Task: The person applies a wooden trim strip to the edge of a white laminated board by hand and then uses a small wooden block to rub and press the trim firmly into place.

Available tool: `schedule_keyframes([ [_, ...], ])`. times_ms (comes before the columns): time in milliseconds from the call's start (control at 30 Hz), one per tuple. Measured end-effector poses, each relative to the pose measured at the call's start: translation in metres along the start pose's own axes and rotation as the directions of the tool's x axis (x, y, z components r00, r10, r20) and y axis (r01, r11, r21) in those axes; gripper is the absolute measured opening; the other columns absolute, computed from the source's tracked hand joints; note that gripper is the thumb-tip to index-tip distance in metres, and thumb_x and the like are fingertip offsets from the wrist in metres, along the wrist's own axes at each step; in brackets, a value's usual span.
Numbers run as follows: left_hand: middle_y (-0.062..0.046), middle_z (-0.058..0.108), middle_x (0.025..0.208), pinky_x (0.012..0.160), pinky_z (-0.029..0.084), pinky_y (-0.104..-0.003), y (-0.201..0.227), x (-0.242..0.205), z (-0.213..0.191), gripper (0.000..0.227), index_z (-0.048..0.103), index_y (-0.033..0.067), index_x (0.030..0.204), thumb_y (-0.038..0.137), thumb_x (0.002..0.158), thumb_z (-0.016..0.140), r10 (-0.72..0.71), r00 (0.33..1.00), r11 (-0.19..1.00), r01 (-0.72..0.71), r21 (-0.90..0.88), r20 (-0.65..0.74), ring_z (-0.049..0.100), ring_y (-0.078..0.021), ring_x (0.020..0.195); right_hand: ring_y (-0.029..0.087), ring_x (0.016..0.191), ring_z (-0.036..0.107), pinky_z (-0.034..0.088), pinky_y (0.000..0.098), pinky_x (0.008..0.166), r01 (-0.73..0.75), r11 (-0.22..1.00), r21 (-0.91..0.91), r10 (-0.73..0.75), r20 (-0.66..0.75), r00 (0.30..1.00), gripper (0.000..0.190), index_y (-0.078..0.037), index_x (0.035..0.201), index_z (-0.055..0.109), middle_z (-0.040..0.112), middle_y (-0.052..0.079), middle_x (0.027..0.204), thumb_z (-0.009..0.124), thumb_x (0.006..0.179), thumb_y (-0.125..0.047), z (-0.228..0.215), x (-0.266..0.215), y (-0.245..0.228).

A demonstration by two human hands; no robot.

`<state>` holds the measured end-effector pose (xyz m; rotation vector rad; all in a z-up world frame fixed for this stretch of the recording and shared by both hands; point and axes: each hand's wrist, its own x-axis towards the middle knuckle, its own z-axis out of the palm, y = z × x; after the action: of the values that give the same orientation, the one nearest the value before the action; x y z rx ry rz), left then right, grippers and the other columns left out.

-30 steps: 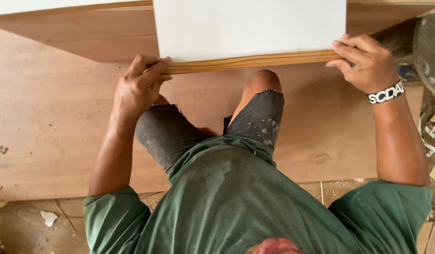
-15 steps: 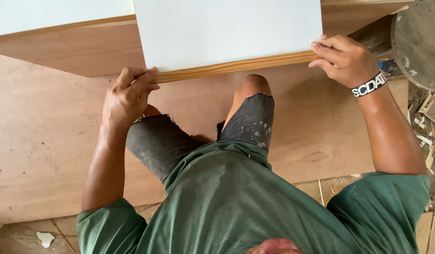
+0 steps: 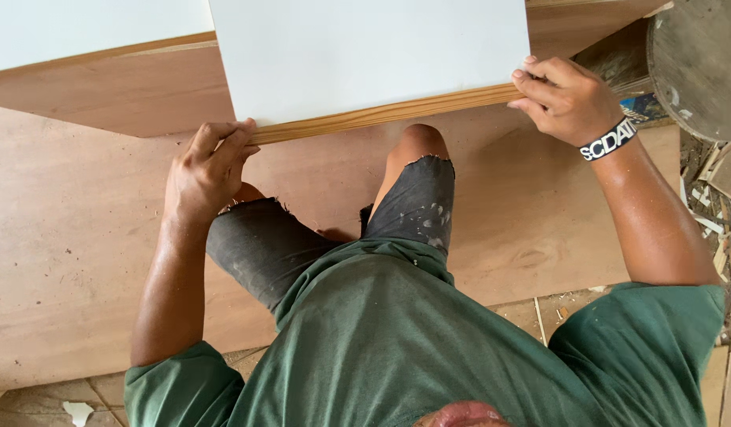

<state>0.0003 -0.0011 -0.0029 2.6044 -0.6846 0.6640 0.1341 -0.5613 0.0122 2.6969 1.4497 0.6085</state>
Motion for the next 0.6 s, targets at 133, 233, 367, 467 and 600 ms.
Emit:
schedule_keyframes([
  [133, -0.006, 0.061, 0.115, 0.062, 0.060, -0.035, 0.005, 0.002, -0.003, 0.030, 0.074, 0.0037, 0.132, 0.003, 0.103, 0.084, 0.026, 1.000, 0.994, -0.027, 0.102, 0.010, 0.070, -0.0224, 0.091, 0.022, 0.109, 0.072, 0.064, 0.0337, 0.096, 0.001, 1.000, -0.003, -0.001, -0.021, 1.000, 0.031, -0.007, 0.121, 0.077, 0.070, 0.011, 0.124, 0.091, 0.096, -0.019, 0.001, -0.002, -0.002],
  [233, -0.006, 0.062, 0.114, 0.064, 0.062, -0.033, 0.008, 0.005, -0.005, 0.028, 0.074, 0.0032, 0.131, 0.006, 0.105, 0.083, 0.085, 0.996, 0.979, -0.081, 0.185, -0.011, 0.069, -0.0201, 0.089, 0.022, 0.108, 0.072, 0.064, 0.0336, 0.093, -0.008, 1.000, -0.015, 0.007, -0.025, 1.000, 0.029, -0.007, 0.119, 0.077, 0.070, 0.011, 0.123, 0.090, 0.095, -0.017, -0.001, -0.001, -0.005],
  [367, -0.008, 0.063, 0.117, 0.072, 0.063, -0.033, 0.003, 0.004, 0.000, 0.026, 0.071, 0.0002, 0.129, 0.008, 0.106, 0.081, 0.177, 0.984, 0.949, -0.162, 0.271, -0.034, 0.067, -0.0190, 0.087, 0.024, 0.105, 0.071, 0.063, 0.0342, 0.095, -0.004, 1.000, -0.026, 0.003, -0.052, 0.999, 0.026, -0.005, 0.116, 0.077, 0.069, 0.013, 0.123, 0.084, 0.091, -0.010, -0.003, 0.005, -0.011],
  [467, -0.007, 0.061, 0.117, 0.071, 0.068, -0.031, 0.004, 0.005, 0.001, 0.025, 0.074, 0.0016, 0.125, 0.007, 0.103, 0.085, 0.222, 0.974, 0.926, -0.195, 0.325, -0.048, 0.068, -0.0169, 0.087, 0.024, 0.104, 0.072, 0.065, 0.0354, 0.096, -0.004, 0.999, -0.044, -0.001, -0.101, 0.995, 0.022, -0.005, 0.112, 0.078, 0.070, 0.013, 0.121, 0.086, 0.092, -0.006, -0.001, 0.004, -0.014],
  [600, -0.011, 0.072, 0.112, 0.081, 0.067, -0.035, 0.005, 0.009, -0.003, 0.026, 0.075, 0.0025, 0.125, 0.005, 0.101, 0.084, 0.239, 0.968, 0.921, -0.202, 0.334, -0.075, 0.076, -0.0222, 0.097, 0.027, 0.110, 0.074, 0.065, 0.0381, 0.099, 0.013, 1.000, 0.002, -0.012, -0.135, 0.991, 0.028, -0.002, 0.111, 0.079, 0.071, 0.014, 0.119, 0.095, 0.088, -0.001, 0.001, 0.001, -0.015],
])
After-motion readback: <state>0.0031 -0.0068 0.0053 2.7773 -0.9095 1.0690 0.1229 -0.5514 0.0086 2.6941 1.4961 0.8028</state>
